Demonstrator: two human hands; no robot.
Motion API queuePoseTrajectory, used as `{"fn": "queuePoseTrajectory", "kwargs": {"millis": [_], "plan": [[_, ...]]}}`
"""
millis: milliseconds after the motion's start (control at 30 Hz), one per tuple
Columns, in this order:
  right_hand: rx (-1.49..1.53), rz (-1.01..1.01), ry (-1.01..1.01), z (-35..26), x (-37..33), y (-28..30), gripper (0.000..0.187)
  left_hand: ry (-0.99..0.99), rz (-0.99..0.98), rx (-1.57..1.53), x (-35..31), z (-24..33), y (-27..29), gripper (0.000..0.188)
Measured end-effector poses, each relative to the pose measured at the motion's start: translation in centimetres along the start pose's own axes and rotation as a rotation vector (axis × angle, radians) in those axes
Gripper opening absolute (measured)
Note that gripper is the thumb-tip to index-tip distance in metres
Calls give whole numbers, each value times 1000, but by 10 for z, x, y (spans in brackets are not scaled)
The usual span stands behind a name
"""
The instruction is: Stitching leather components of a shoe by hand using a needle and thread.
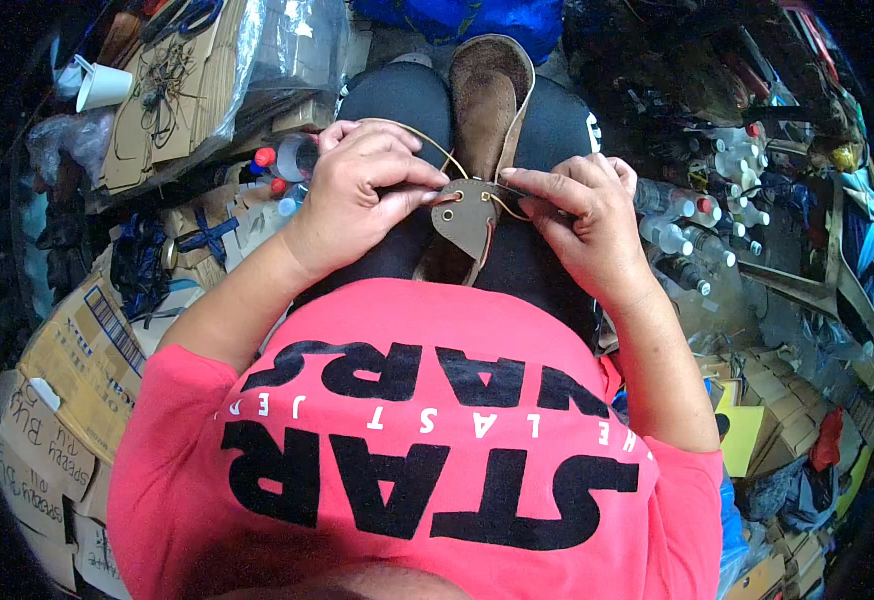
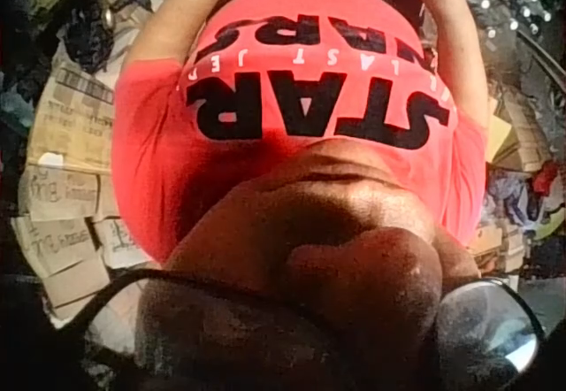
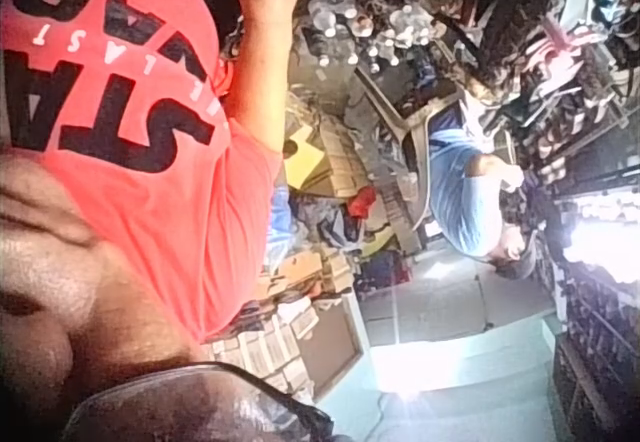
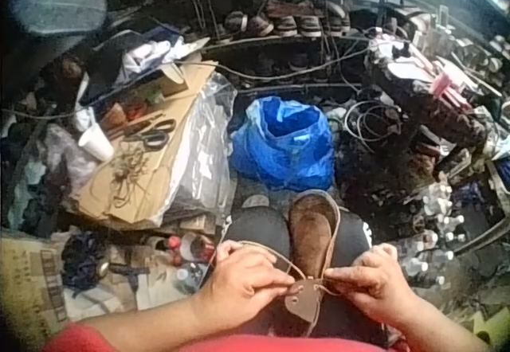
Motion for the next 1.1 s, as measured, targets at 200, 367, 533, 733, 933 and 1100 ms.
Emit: {"fn": "queuePoseTrajectory", "kwargs": {"millis": [200, 367, 533, 733, 933, 1100], "plan": [[46, 7, -7, 1, 2, -1, 32, 59, -6, -92, -1, 11, 2, 12], [23, -30, -17, 4, 8, 1, 31, 42, -5, -31, 14, -5, -2, 11], [-10, -27, 16, 3, 7, 5, 29, -17, -38, 42, 9, -7, -5, 17], [109, -59, -38, 8, 10, 1, 25, -6, -60, 106, 9, -9, -10, 19], [85, -112, 0, 10, 15, 2, 29, -4, -107, 119, 17, -13, -13, 20], [57, -183, -3, 11, 18, 8, 38, -174, -104, 79, 27, -11, -7, 23]]}}
Point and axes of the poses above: each hand's wrist, its own x-axis towards the middle knuckle, its own y-axis out of the back of the hand, z = x × y, the point moved 4 cm from there along x, towards the middle knuckle, and after that the axes turned 2 degrees about -z, right-handed, at the moved point
